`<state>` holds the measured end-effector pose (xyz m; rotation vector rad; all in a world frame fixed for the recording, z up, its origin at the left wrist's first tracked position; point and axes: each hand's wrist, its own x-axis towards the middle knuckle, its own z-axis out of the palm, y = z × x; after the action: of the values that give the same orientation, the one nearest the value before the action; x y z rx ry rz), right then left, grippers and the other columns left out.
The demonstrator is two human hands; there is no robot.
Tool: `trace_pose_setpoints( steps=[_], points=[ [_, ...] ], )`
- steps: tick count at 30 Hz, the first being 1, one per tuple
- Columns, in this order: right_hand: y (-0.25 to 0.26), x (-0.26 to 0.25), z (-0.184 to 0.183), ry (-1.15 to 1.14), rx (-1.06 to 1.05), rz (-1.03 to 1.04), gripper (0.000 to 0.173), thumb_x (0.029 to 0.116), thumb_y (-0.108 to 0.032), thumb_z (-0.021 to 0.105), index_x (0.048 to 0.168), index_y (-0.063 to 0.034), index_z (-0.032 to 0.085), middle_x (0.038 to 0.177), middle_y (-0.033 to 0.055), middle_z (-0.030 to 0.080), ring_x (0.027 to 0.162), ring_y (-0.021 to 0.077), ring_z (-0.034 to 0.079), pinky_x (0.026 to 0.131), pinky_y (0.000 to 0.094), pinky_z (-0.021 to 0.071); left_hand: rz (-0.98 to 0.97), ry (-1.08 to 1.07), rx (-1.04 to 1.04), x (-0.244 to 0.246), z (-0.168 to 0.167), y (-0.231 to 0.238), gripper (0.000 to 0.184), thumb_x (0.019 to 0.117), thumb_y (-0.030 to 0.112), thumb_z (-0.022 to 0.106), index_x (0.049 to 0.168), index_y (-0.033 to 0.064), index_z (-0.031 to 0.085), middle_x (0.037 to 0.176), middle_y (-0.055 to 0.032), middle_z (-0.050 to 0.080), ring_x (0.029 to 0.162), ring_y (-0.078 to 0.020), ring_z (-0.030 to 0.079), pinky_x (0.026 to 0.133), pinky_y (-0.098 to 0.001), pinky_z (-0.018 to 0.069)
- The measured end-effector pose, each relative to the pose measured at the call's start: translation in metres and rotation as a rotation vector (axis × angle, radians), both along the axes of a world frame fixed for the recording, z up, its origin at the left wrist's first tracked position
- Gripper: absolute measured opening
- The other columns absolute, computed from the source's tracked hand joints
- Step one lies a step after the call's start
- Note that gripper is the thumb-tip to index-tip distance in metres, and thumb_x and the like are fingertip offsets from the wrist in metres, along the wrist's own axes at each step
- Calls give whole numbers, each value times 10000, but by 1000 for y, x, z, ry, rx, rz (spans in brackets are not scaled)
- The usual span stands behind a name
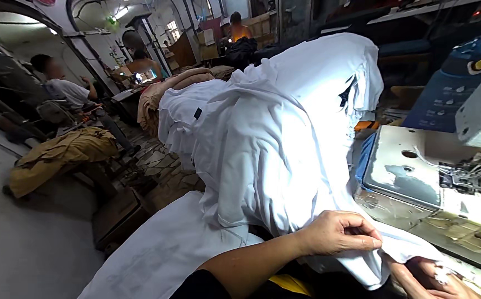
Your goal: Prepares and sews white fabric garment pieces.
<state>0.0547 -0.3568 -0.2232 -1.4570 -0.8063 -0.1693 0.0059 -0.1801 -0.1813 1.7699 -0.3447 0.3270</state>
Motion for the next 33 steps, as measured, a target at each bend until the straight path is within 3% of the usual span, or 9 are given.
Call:
trace_pose_setpoints(
  steps=[8, 17, 25, 33],
  points=[
    [1, -1, 2, -4, -3, -3, 72, 853, 25, 643, 785, 49, 636, 816, -53, 671, 820, -128, 593, 799, 96, 501, -4, 10, -3, 0, 0, 1, 126, 924, -43, 608, 934, -149, 675, 882, -133, 663, 818, -70, 613, 772, -204, 509],
    [2, 0, 1, 0, 39, 35, 53, 864, 49, 647, 828, 9, 646, 870, -107, 679, 867, -130, 606, 827, 106, 520, 4, -1, 18, -1, 2, 1, 127, 921, -56, 611, 947, -157, 683, 883, -159, 664, 817, -100, 620, 776, -223, 515],
    [2, 1, -1, -6, 9, 14, 60, 881, 27, 659, 850, 77, 652, 873, -42, 685, 882, -97, 623, 852, 133, 528, 12, -19, 21, -1, 0, 0, 127, 920, -57, 612, 948, -158, 684, 889, -171, 671, 818, -117, 629, 781, -244, 523],
    [1, 0, -2, 29, 41, 30, 131, 854, 69, 638, 832, -58, 617, 856, -163, 657, 851, -132, 606, 816, 113, 528, 9, -15, 21, -2, 0, 0, 127, 920, -56, 612, 948, -158, 683, 883, -168, 667, 813, -111, 624, 778, -239, 517]
  ],
)
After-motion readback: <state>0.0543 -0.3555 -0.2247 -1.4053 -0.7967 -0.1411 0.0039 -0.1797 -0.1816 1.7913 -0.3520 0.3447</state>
